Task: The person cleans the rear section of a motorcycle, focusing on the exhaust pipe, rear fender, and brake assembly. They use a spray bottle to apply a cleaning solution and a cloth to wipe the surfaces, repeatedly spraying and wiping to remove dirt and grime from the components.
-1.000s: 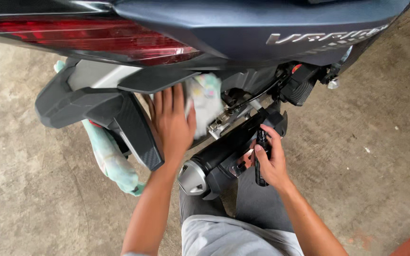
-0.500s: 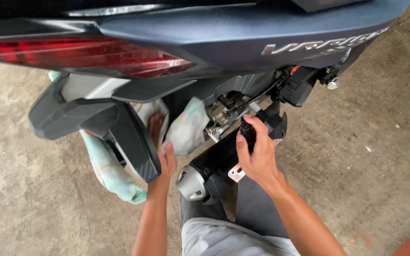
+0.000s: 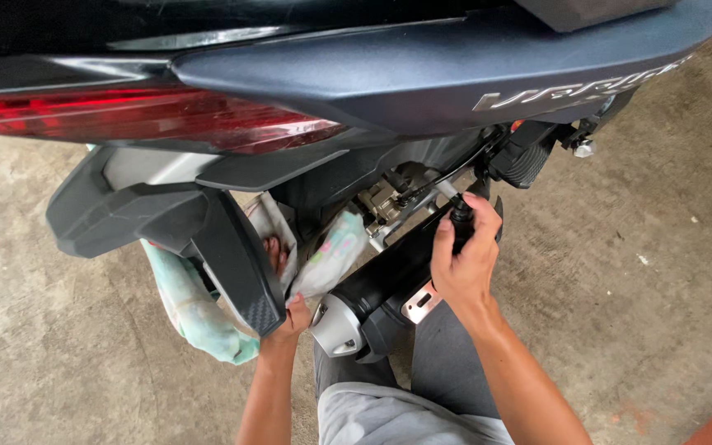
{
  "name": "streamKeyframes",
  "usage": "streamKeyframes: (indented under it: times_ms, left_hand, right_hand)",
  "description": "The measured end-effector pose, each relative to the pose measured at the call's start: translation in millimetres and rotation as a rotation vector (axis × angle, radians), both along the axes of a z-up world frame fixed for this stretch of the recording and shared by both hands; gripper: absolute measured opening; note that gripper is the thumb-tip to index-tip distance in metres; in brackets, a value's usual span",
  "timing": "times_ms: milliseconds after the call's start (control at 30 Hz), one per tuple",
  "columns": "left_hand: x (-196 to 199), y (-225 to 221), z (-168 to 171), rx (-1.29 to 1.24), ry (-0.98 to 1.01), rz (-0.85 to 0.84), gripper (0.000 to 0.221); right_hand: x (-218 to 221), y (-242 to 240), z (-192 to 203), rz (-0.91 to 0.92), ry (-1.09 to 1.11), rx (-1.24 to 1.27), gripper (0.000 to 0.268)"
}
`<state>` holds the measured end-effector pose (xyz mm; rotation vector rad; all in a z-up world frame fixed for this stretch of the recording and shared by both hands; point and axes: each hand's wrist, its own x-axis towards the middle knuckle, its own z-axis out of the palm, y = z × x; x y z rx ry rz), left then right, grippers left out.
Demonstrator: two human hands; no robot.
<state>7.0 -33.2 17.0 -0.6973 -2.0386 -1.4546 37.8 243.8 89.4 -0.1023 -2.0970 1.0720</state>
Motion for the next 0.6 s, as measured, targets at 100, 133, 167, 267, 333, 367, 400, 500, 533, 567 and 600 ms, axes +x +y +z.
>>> streamKeyframes:
  times_ms: [100,133,167,267,333,367,400,500,533,567,600]
  left_hand:
    - [-2.5,11.7,51.5,-0.473,0.04,0.181,0.052]
    - [-8.1,19.2,68.3,-0.471,0.018,0.157,0.053]
    - [-17.6,29.1,82.6,-0.469,-0.003,0.133,0.054]
    - [-61.9,67.2,108.8,-0.649,-0.046,0.23,0.056]
    - [-85.5,91.8,115.7,-0.863,-0.144,0.34,0.057]
    - [-96.2,103.1,116.5,-0.969,-0.194,0.395,0.057]
    - [-109.4,113.9,116.6,-0.989,-0.326,0.354,0.056]
    - [-151.6,147.3,106.8,-0.972,-0.358,0.229,0.054]
    - [-160.2,155.8,99.8,-0.911,-0.136,0.198,0.054]
    - [-166.5,164.0,92.9,-0.944,-0.234,0.145,0.055]
    - [-171.1,179.9,86.8,-0.974,-0.329,0.084,0.055]
  right_hand:
    - [6.3,6.1,-11.6,0.092,-0.023,-0.146,0.048]
    - [8.6,7.5,-16.3,0.118,-0.052,-0.216,0.049]
    - [10.9,9.0,-21.1,0.144,-0.081,-0.286,0.05]
    - [16.0,10.9,-34.1,0.182,-0.136,-0.338,0.049]
    - [17.5,15.0,-39.1,0.207,-0.118,-0.382,0.049]
    - [18.6,17.2,-40.5,0.219,-0.11,-0.404,0.048]
    - [18.3,18.5,-41.3,0.226,-0.109,-0.45,0.048]
    - [18.8,19.9,-40.8,0.232,-0.092,-0.565,0.048]
    - [19.6,19.4,-40.4,0.231,-0.083,-0.587,0.049]
    - [19.8,18.1,-40.2,0.23,-0.074,-0.609,0.049]
    - [20.2,18.2,-39.4,0.244,-0.066,-0.638,0.049]
